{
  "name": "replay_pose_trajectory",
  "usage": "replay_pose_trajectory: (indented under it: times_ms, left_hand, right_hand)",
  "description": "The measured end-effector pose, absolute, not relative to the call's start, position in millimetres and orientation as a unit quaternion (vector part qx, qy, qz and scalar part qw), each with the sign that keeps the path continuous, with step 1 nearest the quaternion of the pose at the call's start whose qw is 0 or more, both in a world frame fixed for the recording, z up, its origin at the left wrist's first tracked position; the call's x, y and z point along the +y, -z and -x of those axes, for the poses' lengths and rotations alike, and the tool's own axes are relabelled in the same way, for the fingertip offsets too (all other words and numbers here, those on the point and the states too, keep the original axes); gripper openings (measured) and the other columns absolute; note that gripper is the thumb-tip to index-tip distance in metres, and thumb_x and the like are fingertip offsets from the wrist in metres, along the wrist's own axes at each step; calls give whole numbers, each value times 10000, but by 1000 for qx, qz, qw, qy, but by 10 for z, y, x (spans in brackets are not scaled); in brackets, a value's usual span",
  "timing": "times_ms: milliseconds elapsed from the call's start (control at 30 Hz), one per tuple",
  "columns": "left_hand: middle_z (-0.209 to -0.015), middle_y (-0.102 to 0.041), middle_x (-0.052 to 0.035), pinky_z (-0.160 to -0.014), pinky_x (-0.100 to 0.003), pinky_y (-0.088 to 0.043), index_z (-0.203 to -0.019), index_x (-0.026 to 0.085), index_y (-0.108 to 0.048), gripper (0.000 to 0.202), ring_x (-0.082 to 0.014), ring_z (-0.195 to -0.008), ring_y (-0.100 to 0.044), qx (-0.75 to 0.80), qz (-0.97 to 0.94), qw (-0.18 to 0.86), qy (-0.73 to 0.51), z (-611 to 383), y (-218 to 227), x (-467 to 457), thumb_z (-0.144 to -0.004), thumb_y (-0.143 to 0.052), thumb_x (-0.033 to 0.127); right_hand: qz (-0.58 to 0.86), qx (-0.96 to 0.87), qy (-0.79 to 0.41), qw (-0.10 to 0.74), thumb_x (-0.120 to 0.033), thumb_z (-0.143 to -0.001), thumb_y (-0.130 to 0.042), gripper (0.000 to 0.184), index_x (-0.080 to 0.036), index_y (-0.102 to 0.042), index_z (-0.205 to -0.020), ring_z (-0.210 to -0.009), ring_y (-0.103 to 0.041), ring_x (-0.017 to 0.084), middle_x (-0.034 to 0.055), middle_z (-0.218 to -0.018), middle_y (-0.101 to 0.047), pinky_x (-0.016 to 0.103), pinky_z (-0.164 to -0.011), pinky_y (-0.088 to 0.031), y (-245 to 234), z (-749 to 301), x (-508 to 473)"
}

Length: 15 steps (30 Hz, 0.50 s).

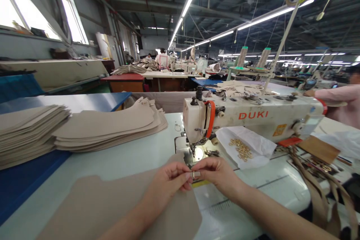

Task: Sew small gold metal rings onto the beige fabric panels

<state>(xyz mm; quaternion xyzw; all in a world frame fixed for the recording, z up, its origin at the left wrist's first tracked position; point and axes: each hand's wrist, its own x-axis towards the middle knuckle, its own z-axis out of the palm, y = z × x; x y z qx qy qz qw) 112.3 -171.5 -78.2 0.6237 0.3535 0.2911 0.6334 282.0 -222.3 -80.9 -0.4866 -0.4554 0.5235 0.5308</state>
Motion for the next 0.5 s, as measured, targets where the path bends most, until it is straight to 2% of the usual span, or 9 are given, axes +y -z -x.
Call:
replay_pose_trajectory:
  times_ms: [167,333,433,500]
  left_hand:
    - [-566,-636,6,-575,-254,-466,-674,163,-604,188,-128,-534,-571,375,-625,610,-310,-1117,751,-1736,-613,-662,331]
    - [-564,-648,-3,-608,-272,-484,-681,170,-619,238,-157,-570,-600,389,-628,602,-302,-1092,712,-1745,-626,-662,397]
    - [-650,-681,-26,-615,-283,-490,-770,166,-638,350,-172,-607,-618,407,-560,648,-317,-1082,712,-1713,-622,-659,483]
    - [-690,-687,-30,-623,-285,-492,-838,167,-646,406,-171,-619,-615,412,-532,672,-311,-1085,716,-1690,-590,-686,486]
  right_hand:
    - [496,-473,-503,527,-277,-638,-733,165,-181,-722,-771,-672,-634,143,-1,-679,-682,285,-715,-492,785,-2826,-2288]
    - [473,-447,-536,537,-382,-531,-817,307,-152,-677,-678,-597,-620,132,-5,-626,-657,282,-649,-498,838,-2729,-2211]
    - [452,-404,-566,559,-429,-481,-838,403,-134,-671,-699,-608,-638,143,0,-622,-653,300,-661,-506,874,-2684,-2127]
    - [440,-381,-575,575,-441,-453,-845,434,-133,-670,-704,-639,-652,155,6,-645,-661,304,-672,-508,893,-2658,-2092]
